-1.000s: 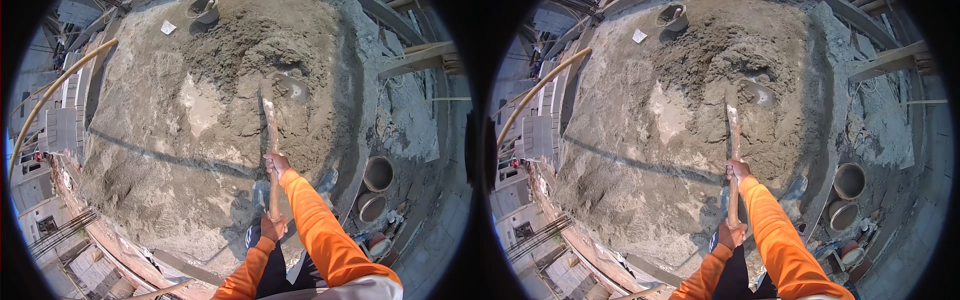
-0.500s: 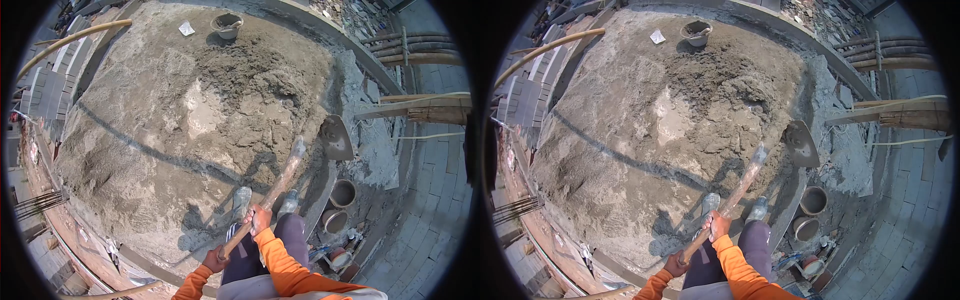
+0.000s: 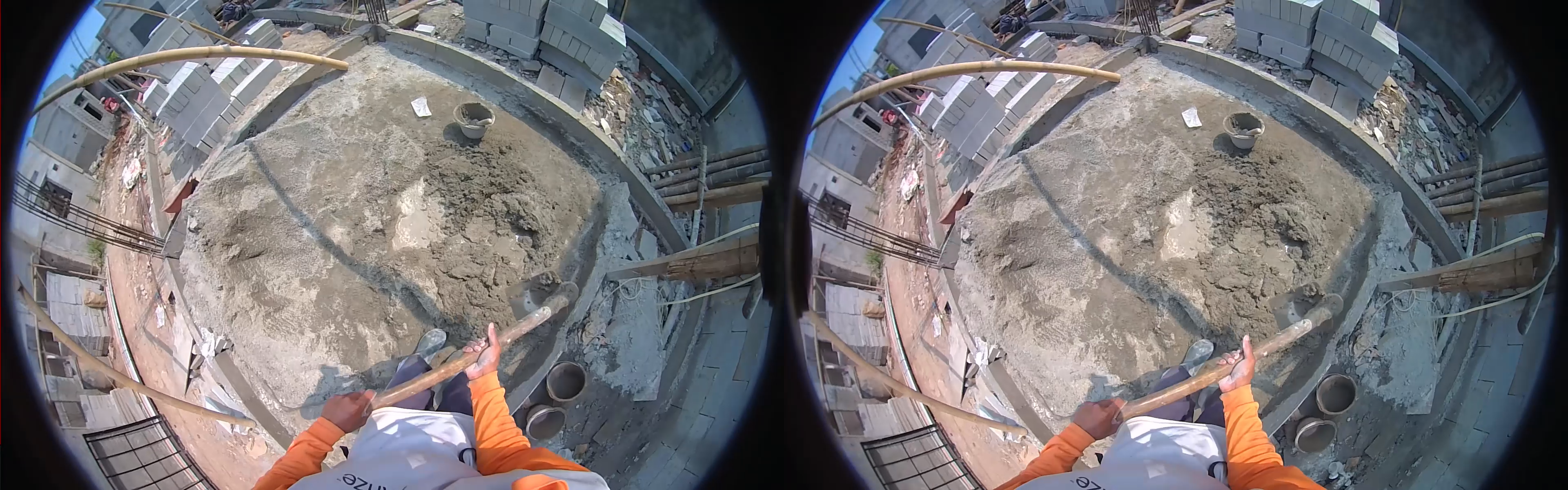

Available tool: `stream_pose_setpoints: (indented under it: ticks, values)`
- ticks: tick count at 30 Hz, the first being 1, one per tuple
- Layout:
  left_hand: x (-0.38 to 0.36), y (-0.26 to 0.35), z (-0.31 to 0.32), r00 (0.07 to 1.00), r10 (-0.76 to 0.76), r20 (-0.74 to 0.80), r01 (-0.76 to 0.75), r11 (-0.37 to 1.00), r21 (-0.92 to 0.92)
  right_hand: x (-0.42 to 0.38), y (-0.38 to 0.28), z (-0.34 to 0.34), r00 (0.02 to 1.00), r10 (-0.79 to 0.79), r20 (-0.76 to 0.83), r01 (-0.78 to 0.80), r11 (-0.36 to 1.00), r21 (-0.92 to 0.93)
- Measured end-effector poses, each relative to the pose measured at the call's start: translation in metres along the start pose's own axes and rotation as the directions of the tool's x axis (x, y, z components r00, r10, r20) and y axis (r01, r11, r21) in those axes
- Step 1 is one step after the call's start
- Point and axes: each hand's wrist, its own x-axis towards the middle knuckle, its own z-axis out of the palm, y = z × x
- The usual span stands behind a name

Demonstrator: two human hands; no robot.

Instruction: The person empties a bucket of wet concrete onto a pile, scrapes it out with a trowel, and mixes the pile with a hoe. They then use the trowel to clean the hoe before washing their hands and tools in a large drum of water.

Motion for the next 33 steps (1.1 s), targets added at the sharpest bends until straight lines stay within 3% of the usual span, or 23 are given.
stream_pose_setpoints:
  ticks: [2,6,8,9,10,11,12,13,15,16,17,18,19,20,21,22,25,26,28,29,30,32,33]
  values:
    - [-0.017,0.012,-0.037,0.997,0.076,-0.021,-0.073,0.992,0.107,-0.010,0.002,-0.013,0.997,0.037,0.070,-0.042,0.997,0.071]
    - [-0.028,0.047,-0.098,0.993,0.074,-0.095,-0.075,0.997,0.001,-0.022,-0.011,-0.016,0.997,-0.072,-0.023,0.072,0.997,0.027]
    - [-0.023,0.046,-0.121,0.947,0.171,-0.270,-0.291,0.812,-0.506,-0.021,-0.027,-0.012,0.991,-0.127,-0.045,0.127,0.992,0.004]
    - [-0.022,0.040,-0.146,0.941,0.286,-0.180,-0.333,0.691,-0.642,-0.016,-0.037,-0.013,0.989,-0.143,-0.038,0.143,0.990,0.001]
    - [-0.019,0.019,-0.150,0.935,0.300,-0.190,-0.350,0.679,-0.645,-0.007,-0.047,-0.016,0.995,-0.097,0.007,0.096,0.994,0.057]
    - [-0.012,-0.011,-0.146,0.931,0.320,-0.176,-0.281,0.320,-0.905,0.006,-0.058,-0.021,0.997,-0.054,0.053,0.048,0.993,0.107]
    - [-0.003,-0.043,-0.140,0.923,0.346,-0.165,-0.139,-0.098,-0.985,0.024,-0.071,-0.034,0.996,-0.073,0.053,0.068,0.993,0.100]
    - [0.007,-0.079,-0.137,0.945,0.269,-0.187,-0.167,-0.098,-0.981,0.049,-0.082,-0.047,0.993,-0.071,0.098,0.048,0.974,0.221]
    - [0.025,-0.152,-0.135,0.989,-0.105,-0.108,-0.116,-0.065,-0.991,0.053,-0.076,-0.025,0.984,0.028,0.173,-0.105,0.887,0.450]
    - [0.033,-0.189,-0.134,0.934,-0.352,-0.068,-0.055,0.045,-0.997,0.092,-0.080,-0.048,0.981,-0.191,0.013,0.184,0.960,0.209]
    - [0.045,-0.245,-0.115,0.851,-0.524,-0.039,0.054,0.161,-0.985,0.080,-0.059,-0.017,0.969,-0.231,-0.090,0.241,0.961,0.135]
    - [0.043,-0.293,-0.105,0.795,-0.607,0.007,0.144,0.177,-0.974,0.135,-0.071,-0.065,0.970,-0.234,-0.063,0.243,0.929,0.279]
    - [0.053,-0.346,-0.100,0.730,-0.683,0.021,0.207,0.192,-0.959,0.113,-0.037,-0.016,0.886,-0.464,-0.004,0.463,0.884,-0.056]
    - [0.057,-0.415,-0.073,0.722,-0.684,-0.104,0.198,0.349,-0.916,0.089,-0.001,0.036,0.745,-0.665,0.054,0.636,0.682,-0.361]
    - [0.066,-0.475,-0.058,0.714,-0.667,-0.212,0.202,0.486,-0.850,0.092,0.010,0.050,0.829,-0.496,-0.260,0.543,0.825,0.158]
    - [0.084,-0.516,-0.071,0.723,-0.661,-0.199,0.206,0.482,-0.851,0.093,0.013,0.058,0.893,-0.176,-0.414,0.425,0.633,0.647]
    - [0.114,-0.565,-0.145,0.569,-0.777,-0.270,0.227,0.464,-0.856,0.117,0.036,0.060,0.904,-0.208,-0.373,0.428,0.458,0.779]
    - [0.140,-0.570,-0.184,0.589,-0.763,-0.268,0.240,0.482,-0.843,0.118,0.054,0.068,0.896,-0.203,-0.395,0.444,0.433,0.785]
    - [0.197,-0.583,-0.245,0.650,-0.692,-0.314,-0.014,0.402,-0.915,0.124,0.066,0.106,0.860,-0.134,-0.493,0.511,0.227,0.829]
    - [0.227,-0.584,-0.277,0.679,-0.659,-0.324,-0.004,0.438,-0.899,0.086,0.101,0.187,0.924,-0.031,-0.381,0.382,0.021,0.924]
    - [0.259,-0.582,-0.308,0.706,-0.625,-0.333,0.002,0.473,-0.881,0.098,0.108,0.189,0.916,-0.029,-0.400,0.400,-0.003,0.917]
    - [0.319,-0.565,-0.368,0.776,-0.596,-0.208,0.040,0.374,-0.926,0.141,0.118,0.198,0.856,-0.088,-0.510,0.517,0.164,0.840]
    - [0.353,-0.564,-0.387,0.800,-0.548,-0.244,0.017,0.427,-0.904,0.145,0.133,0.231,0.851,-0.051,-0.523,0.525,0.126,0.841]
